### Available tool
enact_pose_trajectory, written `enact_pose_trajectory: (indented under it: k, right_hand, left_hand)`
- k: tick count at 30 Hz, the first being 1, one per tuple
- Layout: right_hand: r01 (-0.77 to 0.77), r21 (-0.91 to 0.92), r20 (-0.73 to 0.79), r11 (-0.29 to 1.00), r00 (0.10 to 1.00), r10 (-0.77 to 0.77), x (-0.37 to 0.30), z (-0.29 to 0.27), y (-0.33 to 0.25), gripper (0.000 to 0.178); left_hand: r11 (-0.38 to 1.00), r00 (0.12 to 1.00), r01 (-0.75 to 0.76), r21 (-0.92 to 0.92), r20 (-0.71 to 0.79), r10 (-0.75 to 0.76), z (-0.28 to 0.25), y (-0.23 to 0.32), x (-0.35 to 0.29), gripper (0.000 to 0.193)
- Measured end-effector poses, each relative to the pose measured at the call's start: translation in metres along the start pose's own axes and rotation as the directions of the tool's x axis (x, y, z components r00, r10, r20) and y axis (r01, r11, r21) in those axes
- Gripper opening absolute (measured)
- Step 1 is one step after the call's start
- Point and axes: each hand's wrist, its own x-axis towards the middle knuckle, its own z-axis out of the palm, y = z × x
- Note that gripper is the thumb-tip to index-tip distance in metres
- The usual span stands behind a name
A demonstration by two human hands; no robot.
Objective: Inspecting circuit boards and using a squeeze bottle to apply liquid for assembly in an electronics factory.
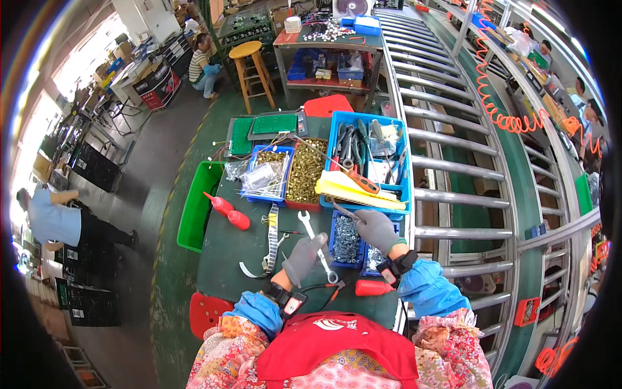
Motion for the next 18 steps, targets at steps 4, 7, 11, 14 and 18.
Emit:
enact_pose_trajectory:
  k: [4, 7, 11, 14, 18]
  right_hand:
    - [0.014, -0.275, -0.196, 0.961, 0.978, -0.07, 0.025, 0.006, 0.009, 0.017]
    - [0.082, -0.506, -0.265, 0.858, 0.933, -0.245, 0.037, 0.0, 0.017, 0.009]
    - [0.135, -0.535, -0.341, 0.834, 0.868, -0.36, 0.038, -0.004, 0.021, 0.01]
    - [0.144, -0.539, -0.33, 0.83, 0.871, -0.365, 0.031, -0.005, 0.022, 0.021]
    - [0.156, -0.519, -0.307, 0.84, 0.883, -0.354, 0.028, -0.012, 0.028, 0.033]
  left_hand:
    - [0.996, 0.997, 0.064, -0.054, -0.027, -0.066, -0.005, -0.014, -0.007, 0.036]
    - [0.99, 0.991, 0.127, -0.06, -0.025, -0.129, -0.013, -0.018, -0.013, 0.034]
    - [0.975, 0.983, 0.184, -0.126, 0.009, -0.185, -0.016, -0.017, -0.016, 0.031]
    - [0.958, 0.98, 0.196, -0.21, 0.088, -0.181, -0.01, -0.013, -0.012, 0.031]
    - [0.96, 0.984, 0.133, -0.248, 0.149, -0.098, 0.009, -0.001, 0.015, 0.031]
